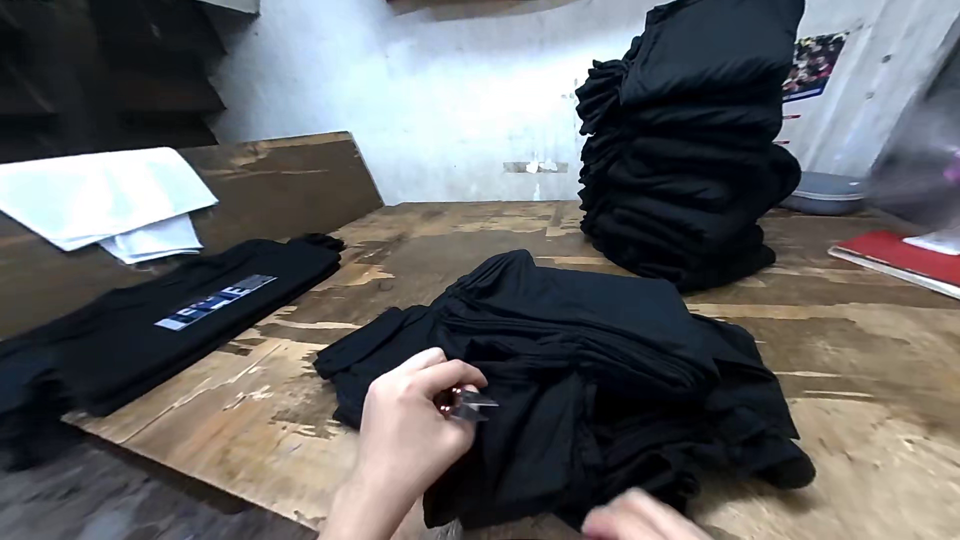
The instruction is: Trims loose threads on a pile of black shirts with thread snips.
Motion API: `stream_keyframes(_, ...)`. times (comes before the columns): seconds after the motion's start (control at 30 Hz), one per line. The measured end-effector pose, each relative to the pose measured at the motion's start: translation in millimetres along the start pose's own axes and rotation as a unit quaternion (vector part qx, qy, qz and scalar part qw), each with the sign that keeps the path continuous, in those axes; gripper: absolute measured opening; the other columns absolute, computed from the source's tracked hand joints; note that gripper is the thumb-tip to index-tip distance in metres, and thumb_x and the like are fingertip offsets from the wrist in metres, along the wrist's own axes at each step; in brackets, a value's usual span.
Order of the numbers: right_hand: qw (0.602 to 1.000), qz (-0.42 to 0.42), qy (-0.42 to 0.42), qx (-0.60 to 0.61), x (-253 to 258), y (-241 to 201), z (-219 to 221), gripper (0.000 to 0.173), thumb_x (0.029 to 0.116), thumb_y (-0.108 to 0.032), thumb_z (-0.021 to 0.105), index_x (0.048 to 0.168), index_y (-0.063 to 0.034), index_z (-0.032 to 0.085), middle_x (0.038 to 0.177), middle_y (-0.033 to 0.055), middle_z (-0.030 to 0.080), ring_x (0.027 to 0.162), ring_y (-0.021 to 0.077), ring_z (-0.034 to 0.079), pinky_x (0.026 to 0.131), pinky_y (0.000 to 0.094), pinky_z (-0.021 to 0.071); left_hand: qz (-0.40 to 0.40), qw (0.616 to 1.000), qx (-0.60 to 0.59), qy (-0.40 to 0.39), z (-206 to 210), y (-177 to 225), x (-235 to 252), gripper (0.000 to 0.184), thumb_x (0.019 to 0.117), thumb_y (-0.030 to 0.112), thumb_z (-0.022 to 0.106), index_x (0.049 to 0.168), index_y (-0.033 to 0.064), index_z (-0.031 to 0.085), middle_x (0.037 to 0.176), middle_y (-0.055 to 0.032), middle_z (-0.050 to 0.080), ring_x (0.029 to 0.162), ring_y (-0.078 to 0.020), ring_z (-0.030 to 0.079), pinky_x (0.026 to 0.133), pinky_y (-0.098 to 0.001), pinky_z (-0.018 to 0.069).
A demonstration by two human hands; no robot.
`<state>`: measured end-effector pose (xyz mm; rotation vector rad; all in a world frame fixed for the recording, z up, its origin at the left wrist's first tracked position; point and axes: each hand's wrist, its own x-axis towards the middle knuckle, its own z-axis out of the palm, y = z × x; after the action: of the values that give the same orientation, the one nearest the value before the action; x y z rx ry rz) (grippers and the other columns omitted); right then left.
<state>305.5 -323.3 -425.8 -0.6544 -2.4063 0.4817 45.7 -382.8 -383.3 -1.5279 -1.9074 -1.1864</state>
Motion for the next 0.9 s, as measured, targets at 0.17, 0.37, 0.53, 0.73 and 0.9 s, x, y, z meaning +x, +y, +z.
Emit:
stream_keyframes(0.17, 0.982, -0.04, 0.181, -0.037, 25, 11, 26, 0.013, 0.0921, -0.024, 0.075, 0.1, -0.0152, 0.082, 0.102, 0.0083, 0.07, 0.091, 0.0174, 0.066, 0.079, 0.0305, 0.0561, 0.017, 0.996, 0.085, 0.031, 28, 1, -17, 0.027, 0.0827, 0.037, 0.067, 0.1, 0.0192, 0.078, 0.078, 0.0036, 0.063, 0.068, -0.0132, 0.063, 0.059, -0.0358, 0.0548)
stream_keyframes(0.37, 0.949, -0.012, 0.25, 0.191, 14, 19, 17, 0.005, 0.0888, -0.011, 0.08, 0.093, -0.0104, 0.081, 0.101, 0.0044, 0.066, 0.094, 0.004, 0.063, 0.08, 0.0158, 0.0555, 0.067, 0.996, -0.011, -0.063, 5, 26, -42, 0.025, 0.098, 0.036, 0.066, 0.119, 0.0246, 0.075, 0.11, -0.0012, 0.07, 0.097, -0.019, 0.063, 0.08, -0.0404, 0.0478)
stream_keyframes(0.53, 0.935, 0.018, 0.233, 0.266, 17, 19, 22, 0.005, 0.0923, -0.009, 0.073, 0.094, -0.0063, 0.076, 0.107, 0.0072, 0.064, 0.088, 0.0061, 0.063, 0.069, 0.0173, 0.055, 0.084, 0.994, -0.013, -0.068, 0, 42, -57, 0.02, 0.0999, 0.03, 0.066, 0.115, 0.0218, 0.076, 0.109, 0.0008, 0.073, 0.097, -0.0184, 0.063, 0.082, -0.0392, 0.045)
stream_keyframes(0.73, 0.923, 0.037, 0.236, 0.301, 27, 11, 27, 0.007, 0.095, -0.003, 0.064, 0.096, -0.0007, 0.071, 0.107, 0.0079, 0.062, 0.089, 0.0056, 0.062, 0.071, 0.0166, 0.055, 0.094, 0.993, -0.027, -0.068, 14, 48, -57, 0.022, 0.1014, 0.031, 0.064, 0.116, 0.0205, 0.076, 0.109, 0.0004, 0.073, 0.095, -0.0176, 0.063, 0.08, -0.0379, 0.0455)
stream_keyframes(0.9, 0.918, 0.002, 0.218, 0.332, 26, 14, 29, 0.008, 0.0961, -0.007, 0.063, 0.094, -0.0043, 0.07, 0.108, 0.0054, 0.061, 0.095, 0.0052, 0.061, 0.076, 0.0174, 0.0552, 0.119, 0.991, -0.026, -0.051, 25, 48, -54, 0.016, 0.1008, 0.028, 0.064, 0.106, 0.0222, 0.078, 0.1, 0.0045, 0.074, 0.085, -0.0147, 0.062, 0.074, -0.0349, 0.0448)
